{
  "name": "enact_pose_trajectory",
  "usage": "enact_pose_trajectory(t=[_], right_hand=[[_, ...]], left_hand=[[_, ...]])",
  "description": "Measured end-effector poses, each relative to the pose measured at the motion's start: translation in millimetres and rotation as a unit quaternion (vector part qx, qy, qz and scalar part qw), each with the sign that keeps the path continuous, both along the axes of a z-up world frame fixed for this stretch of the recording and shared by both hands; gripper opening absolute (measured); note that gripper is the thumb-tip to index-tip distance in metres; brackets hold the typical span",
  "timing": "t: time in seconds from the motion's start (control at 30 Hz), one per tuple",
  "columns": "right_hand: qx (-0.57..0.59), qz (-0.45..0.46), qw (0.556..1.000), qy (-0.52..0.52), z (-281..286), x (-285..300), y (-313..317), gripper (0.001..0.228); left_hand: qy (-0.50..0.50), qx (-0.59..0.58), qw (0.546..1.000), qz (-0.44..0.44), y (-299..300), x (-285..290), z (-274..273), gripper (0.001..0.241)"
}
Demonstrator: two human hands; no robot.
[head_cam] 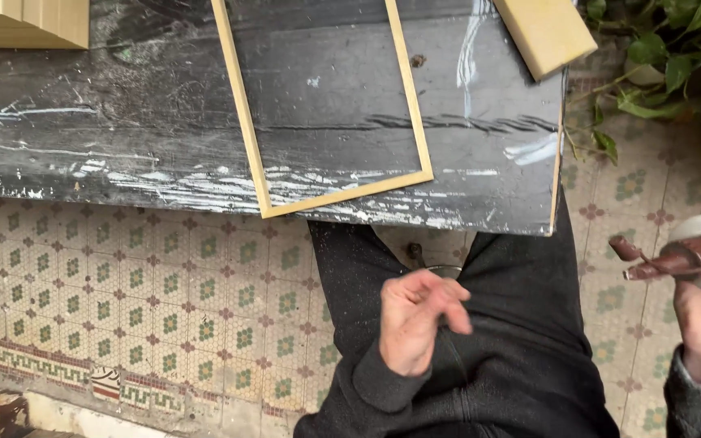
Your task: Assembling wooden frames by applying glue to the joints.
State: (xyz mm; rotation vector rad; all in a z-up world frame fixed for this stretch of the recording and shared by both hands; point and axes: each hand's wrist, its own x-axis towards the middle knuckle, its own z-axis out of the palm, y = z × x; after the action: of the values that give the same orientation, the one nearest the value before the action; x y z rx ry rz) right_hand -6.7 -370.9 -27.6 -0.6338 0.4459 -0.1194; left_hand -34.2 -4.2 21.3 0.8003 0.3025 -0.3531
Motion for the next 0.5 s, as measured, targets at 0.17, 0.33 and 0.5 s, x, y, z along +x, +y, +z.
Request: enact_pose_trajectory(t=[0.17,0.33,0.5], right_hand=[[0.003,-0.020,1.000,-0.004,26.2,13.0,41.4,0.025],[-0.028,0.013,0.999,-0.034,39.2,17.4,57.6,0.059],[0.017,-0.016,1.000,0.008,47.8,21.3,66.7,0.053]], left_hand=[[-0.037,0.040,0.997,0.057,22.3,-2.4,-13.8,0.034],[-0.078,0.045,0.992,0.085,37.7,2.8,-5.7,0.063],[0.154,0.233,0.959,0.045,37.5,64.2,88.9,0.025]])
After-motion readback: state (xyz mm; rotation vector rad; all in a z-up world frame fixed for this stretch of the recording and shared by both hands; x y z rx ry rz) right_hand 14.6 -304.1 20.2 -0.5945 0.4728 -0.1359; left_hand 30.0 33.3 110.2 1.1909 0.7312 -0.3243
